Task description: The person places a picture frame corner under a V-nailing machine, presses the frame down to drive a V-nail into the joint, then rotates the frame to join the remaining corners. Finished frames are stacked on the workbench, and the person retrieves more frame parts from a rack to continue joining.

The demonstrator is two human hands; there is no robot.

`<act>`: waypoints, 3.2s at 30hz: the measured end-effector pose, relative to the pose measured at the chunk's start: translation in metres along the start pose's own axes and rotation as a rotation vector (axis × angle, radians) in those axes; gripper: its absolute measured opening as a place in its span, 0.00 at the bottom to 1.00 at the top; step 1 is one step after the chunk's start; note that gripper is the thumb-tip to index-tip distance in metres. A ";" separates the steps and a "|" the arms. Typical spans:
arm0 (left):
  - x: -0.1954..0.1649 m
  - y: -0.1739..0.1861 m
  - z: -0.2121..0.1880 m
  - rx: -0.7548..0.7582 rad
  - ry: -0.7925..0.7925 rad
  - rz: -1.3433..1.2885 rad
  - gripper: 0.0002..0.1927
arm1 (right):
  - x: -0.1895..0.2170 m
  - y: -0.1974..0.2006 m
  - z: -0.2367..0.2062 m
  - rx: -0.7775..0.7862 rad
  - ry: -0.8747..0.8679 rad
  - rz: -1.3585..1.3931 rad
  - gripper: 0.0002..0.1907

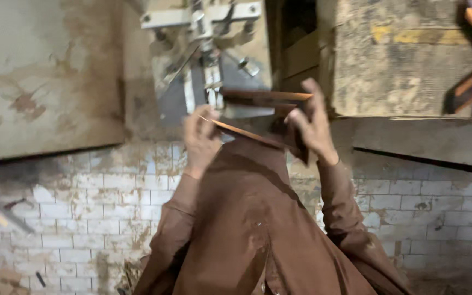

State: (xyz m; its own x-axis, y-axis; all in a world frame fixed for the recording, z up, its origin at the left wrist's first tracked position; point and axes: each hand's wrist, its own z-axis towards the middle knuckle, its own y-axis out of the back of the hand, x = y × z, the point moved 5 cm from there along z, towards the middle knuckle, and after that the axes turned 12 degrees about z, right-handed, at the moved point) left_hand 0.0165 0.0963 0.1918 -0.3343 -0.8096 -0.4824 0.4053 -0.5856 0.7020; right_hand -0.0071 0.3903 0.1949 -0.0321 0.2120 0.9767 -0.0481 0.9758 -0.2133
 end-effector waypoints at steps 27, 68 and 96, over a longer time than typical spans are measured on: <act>0.183 -0.061 0.021 0.063 0.527 0.301 0.32 | -0.168 -0.049 0.093 -0.299 0.116 -1.065 0.30; 0.160 -0.090 0.020 0.243 0.099 0.370 0.34 | -0.175 -0.088 0.105 -0.073 0.465 -1.045 0.32; 0.150 -0.092 0.029 0.308 0.116 0.413 0.32 | -0.178 -0.093 0.106 -0.123 0.446 -1.203 0.32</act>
State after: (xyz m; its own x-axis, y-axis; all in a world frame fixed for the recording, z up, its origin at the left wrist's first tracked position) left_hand -0.0955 0.0302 0.0703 -0.0962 -0.9798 -0.1754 0.2084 -0.1921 0.9590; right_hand -0.1027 0.2565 0.0385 0.3028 -0.8232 0.4803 0.2792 0.5585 0.7811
